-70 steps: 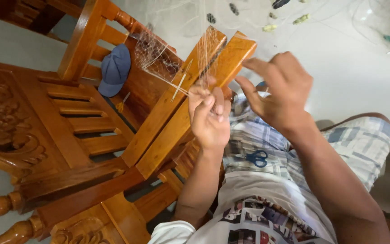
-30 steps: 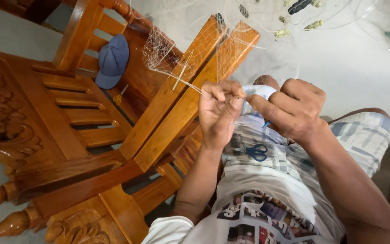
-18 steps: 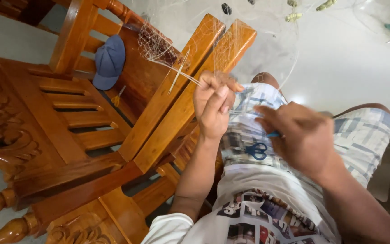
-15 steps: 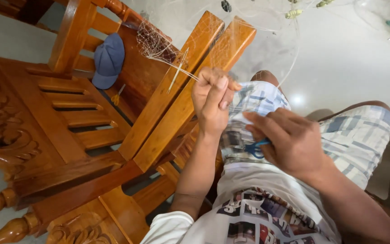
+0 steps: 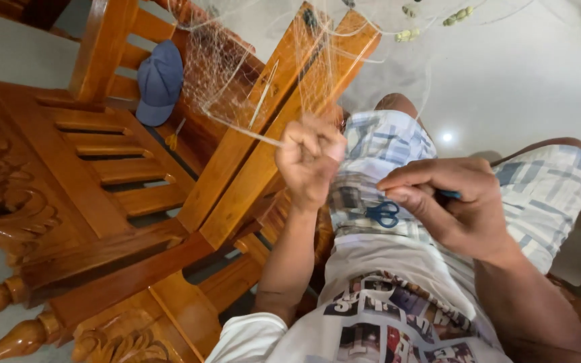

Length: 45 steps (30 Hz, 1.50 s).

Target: Using a netting shuttle to tie knots and repair holes in a fine-mesh fishing net while seated.

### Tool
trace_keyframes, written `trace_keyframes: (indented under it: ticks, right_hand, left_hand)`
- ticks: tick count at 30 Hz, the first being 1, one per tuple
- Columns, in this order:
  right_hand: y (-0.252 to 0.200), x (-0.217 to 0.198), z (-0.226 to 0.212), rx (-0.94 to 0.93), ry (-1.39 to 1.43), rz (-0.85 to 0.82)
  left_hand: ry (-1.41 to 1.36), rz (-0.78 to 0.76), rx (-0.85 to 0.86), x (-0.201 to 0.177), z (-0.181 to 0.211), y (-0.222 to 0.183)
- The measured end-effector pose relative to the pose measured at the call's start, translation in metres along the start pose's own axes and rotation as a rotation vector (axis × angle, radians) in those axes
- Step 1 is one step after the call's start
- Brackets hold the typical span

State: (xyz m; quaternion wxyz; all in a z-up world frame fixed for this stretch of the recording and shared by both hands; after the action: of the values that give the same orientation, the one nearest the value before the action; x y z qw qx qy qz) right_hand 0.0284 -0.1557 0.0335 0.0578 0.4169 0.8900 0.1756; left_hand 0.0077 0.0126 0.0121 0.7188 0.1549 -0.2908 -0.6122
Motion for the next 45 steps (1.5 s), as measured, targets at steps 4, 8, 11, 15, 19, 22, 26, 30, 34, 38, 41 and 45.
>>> trace_keyframes:
  ticks: [4,8,11,15,19,22,26,30,34,38,41,45]
  right_hand:
    - [0.015,0.003,-0.017,0.016,-0.097,-0.142]
    - [0.025,0.008,-0.027,-0.206,-0.404,-0.177]
    - [0.033,0.008,-0.02,-0.293,-0.588,-0.043]
    - [0.044,0.017,-0.016,-0.447,-0.809,0.043]
    - [0.05,0.02,-0.017,-0.421,-0.815,0.03]
    - [0.055,0.021,-0.014,-0.385,-0.696,0.004]
    - [0.057,0.016,-0.011,-0.313,-0.478,0.069]
    - [0.057,0.01,-0.003,-0.194,-0.347,0.154]
    - [0.066,0.011,-0.014,-0.263,-0.425,0.198]
    - [0.079,0.014,-0.03,-0.386,-0.421,0.194]
    - [0.087,0.014,-0.035,-0.384,-0.399,0.197]
    - [0.088,0.012,-0.032,-0.302,-0.341,0.241]
  left_hand:
    - [0.349,0.069,-0.066,0.006,0.019,-0.004]
    - [0.378,0.17,-0.095,0.002,0.022,-0.008]
    - [0.37,0.247,-0.179,-0.002,0.019,-0.009]
    - [0.255,0.329,-0.304,-0.003,0.013,-0.009]
    - [0.258,0.376,-0.318,0.0,0.016,-0.005]
    - [0.224,0.393,-0.313,0.001,0.014,-0.001]
    - [0.099,0.406,-0.344,0.0,0.008,0.003]
    - [-0.001,0.396,-0.345,0.002,0.0,0.008]
    - [-0.029,0.347,-0.394,0.0,-0.01,0.015]
    - [-0.088,0.273,-0.37,0.004,-0.011,0.036]
    - [-0.051,0.225,-0.358,-0.001,-0.019,0.04]
    - [0.153,0.207,-0.375,-0.007,-0.02,0.041]
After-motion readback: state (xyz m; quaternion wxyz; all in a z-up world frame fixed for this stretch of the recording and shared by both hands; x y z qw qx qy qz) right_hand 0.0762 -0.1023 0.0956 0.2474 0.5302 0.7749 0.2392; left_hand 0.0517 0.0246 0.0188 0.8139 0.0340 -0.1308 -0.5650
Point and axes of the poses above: each hand's wrist, its own y-axis towards the middle knuckle, its own x-axis out of the palm, z = x × y, the point moved 6 cm from there along y, towards the middle knuckle, and after that the axes turned 3 degrees about -z, right-handed, at the moved point
